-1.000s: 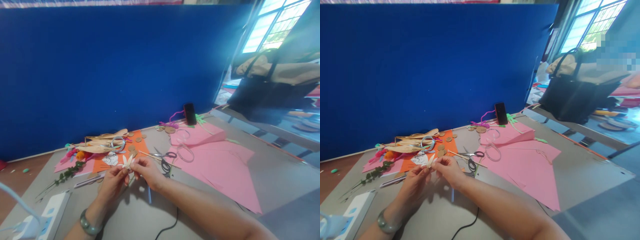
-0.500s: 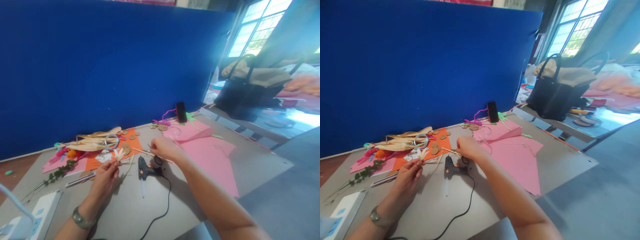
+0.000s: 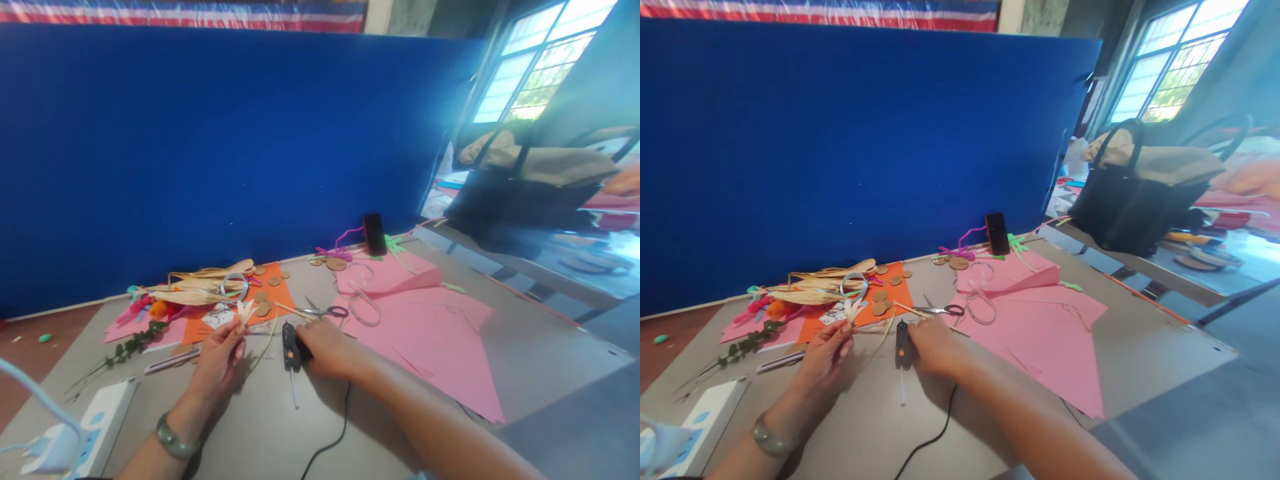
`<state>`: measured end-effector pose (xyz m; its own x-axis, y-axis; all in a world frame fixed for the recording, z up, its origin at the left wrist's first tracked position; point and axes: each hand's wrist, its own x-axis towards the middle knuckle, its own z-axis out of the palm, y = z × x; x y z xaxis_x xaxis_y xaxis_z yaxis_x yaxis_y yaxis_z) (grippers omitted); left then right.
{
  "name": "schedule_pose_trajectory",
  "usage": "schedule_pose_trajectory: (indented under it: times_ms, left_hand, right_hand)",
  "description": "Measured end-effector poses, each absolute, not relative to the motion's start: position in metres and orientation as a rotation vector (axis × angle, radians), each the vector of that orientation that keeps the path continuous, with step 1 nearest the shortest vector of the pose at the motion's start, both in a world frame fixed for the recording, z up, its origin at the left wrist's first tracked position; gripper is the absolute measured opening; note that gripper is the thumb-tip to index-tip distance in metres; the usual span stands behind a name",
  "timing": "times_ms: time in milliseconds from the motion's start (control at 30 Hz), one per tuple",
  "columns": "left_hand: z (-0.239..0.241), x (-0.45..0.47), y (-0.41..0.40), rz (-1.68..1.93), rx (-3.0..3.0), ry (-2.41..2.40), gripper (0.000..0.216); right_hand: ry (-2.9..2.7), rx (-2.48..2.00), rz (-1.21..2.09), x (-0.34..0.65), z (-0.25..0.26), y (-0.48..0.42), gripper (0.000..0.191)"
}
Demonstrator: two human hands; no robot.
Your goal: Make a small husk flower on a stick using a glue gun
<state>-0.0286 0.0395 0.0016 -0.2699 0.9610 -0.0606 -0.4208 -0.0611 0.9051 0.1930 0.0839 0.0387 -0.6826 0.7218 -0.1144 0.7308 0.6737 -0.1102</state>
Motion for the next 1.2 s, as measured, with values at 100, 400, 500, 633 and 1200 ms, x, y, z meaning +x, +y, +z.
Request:
schedule_pose_trajectory:
  times_ms: [100,400,500,633,1200]
  left_hand:
    - [0.001,-0.029,0.040,1.590,0.723,1.066,0.029]
    - [-0.006,-0.030,0.040,1.506,0.743,1.077,0.028]
    - [-0.009,-0.029,0.040,1.487,0.799,1.108,0.029]
    - [-0.011,-0.028,0.041,1.510,0.832,1.133,0.030]
    - [-0.018,-0.024,0.040,1.454,0.891,1.241,0.030]
  right_hand:
    - [2.803,1.257,-0.261,0.190,0.040,0.081,0.036]
    - [2.997,1.660,-0.961,0.205,0.054,0.091,0.031]
    - [3.144,1.598,-1.483,0.206,0.058,0.089,0.030]
    - [3.106,1.532,-1.796,0.207,0.064,0.077,0.007]
    - [3.207,1.286,-1.370,0.192,0.075,0.064,0.013]
